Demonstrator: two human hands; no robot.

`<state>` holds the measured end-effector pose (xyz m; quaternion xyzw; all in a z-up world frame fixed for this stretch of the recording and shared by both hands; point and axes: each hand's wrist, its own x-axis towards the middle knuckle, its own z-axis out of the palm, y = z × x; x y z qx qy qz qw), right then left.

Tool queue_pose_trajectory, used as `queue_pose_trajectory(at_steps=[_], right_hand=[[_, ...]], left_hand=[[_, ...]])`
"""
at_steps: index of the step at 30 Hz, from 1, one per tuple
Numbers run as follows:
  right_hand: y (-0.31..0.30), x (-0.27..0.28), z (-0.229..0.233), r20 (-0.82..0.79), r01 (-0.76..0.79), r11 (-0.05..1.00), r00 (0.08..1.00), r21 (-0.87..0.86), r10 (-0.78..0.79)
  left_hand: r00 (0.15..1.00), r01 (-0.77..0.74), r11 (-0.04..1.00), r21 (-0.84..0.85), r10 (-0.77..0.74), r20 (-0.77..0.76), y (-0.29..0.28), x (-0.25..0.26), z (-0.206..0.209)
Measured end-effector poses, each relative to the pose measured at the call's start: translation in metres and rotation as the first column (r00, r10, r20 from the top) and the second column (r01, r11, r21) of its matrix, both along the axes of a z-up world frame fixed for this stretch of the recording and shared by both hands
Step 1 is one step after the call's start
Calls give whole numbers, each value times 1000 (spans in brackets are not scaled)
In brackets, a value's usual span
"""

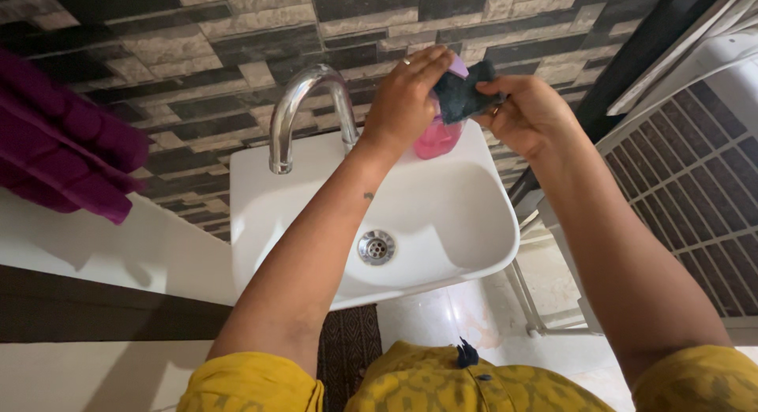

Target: The person cleans a white bathroom sink using a dark sponge and liquid soap. They apply soap to the sponge, scrub the sink basin and faucet, rinse the sponge under running water, and continue scrubbing the sink surfaces.

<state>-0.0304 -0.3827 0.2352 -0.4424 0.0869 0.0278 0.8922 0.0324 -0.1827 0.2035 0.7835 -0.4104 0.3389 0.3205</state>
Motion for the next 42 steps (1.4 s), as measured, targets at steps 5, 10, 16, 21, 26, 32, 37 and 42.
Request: queue_pose_trajectory(at_steps=[5, 10, 16, 21, 26, 32, 37, 42], right_hand=[[-1, 0, 0, 14, -50, 999, 999, -5, 51], [1, -2, 1, 6, -38, 999, 999, 15, 38], [6, -10, 5, 8, -25, 1000, 1000, -17, 26], [9, -14, 7, 8, 0, 998, 1000, -58, 0], [7, -18, 5, 27, 51, 993, 998, -110, -48], [7, -18, -3, 64, 19, 991, 998, -130, -11], [12, -29, -6, 142, -10, 992, 989, -124, 28], [20, -41, -11, 121, 38, 993, 992, -111, -24]], left_hand=[[1000, -4, 1000, -4, 4, -13, 1, -2, 3], [1000, -23, 999, 27, 23, 17, 0, -2, 7], [1000, -28, 999, 21, 27, 11, -1, -3, 10], [998, -38, 999, 17, 37, 48, -1, -3, 11], [999, -44, 999, 22, 44, 0, 1, -8, 13], [998, -60, 997, 41, 59, 25, 1, -6, 15], [996, -90, 995, 45, 90, -11, -2, -8, 11], [995, -103, 994, 28, 103, 13, 0, -9, 8]])
